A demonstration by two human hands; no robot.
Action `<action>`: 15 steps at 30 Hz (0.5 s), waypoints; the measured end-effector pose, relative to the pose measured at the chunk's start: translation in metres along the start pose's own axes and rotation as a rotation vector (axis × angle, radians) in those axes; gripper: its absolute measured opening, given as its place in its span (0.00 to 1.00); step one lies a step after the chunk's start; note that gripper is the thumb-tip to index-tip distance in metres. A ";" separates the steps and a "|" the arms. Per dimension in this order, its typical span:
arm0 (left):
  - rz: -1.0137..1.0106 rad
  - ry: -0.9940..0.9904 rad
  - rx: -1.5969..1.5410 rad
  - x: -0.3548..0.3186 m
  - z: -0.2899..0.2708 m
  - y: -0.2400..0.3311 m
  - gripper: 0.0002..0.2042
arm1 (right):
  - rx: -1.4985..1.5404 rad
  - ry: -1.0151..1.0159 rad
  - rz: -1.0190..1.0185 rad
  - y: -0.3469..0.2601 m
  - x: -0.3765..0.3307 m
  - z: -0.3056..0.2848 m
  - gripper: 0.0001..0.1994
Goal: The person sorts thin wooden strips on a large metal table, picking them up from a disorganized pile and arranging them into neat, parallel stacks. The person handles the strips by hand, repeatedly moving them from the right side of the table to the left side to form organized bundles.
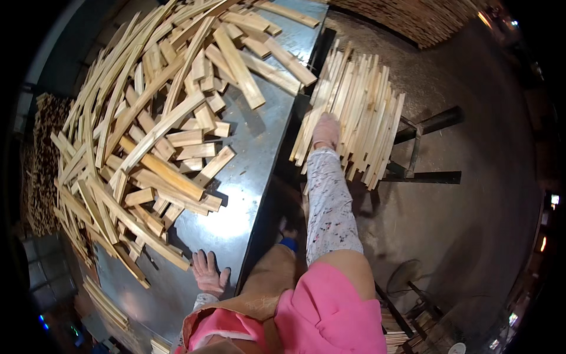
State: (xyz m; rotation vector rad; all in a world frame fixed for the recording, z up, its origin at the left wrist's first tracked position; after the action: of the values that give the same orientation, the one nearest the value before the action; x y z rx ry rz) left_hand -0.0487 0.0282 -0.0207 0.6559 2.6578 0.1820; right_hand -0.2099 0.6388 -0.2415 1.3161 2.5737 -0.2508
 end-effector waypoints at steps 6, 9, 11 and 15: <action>0.004 0.118 -0.194 0.081 -0.100 0.010 0.35 | 0.112 0.213 -0.280 -0.047 0.062 0.014 0.12; 0.013 0.240 -0.418 0.113 -0.069 0.030 0.32 | 0.440 0.421 -0.126 0.024 0.038 -0.070 0.14; 0.011 0.292 -0.645 0.101 -0.044 0.033 0.30 | 0.625 0.535 -0.091 0.023 -0.017 -0.129 0.15; 0.009 0.439 -0.878 0.125 -0.061 -0.025 0.24 | 0.560 0.540 -0.751 -0.059 -0.148 -0.175 0.19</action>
State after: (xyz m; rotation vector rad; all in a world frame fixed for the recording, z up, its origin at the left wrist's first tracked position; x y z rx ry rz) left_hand -0.1856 0.0629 -0.0135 0.3420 2.5554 1.5264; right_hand -0.1981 0.5360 -0.0286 0.4815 3.5529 -0.9056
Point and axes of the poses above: each hand's wrist, its own x-axis towards the middle knuckle, its own z-axis out of the palm, y = z × x, the point moved 6 cm from there along x, towards the middle knuckle, and after that the axes turned 15 degrees about -x, right-handed, at the moved point
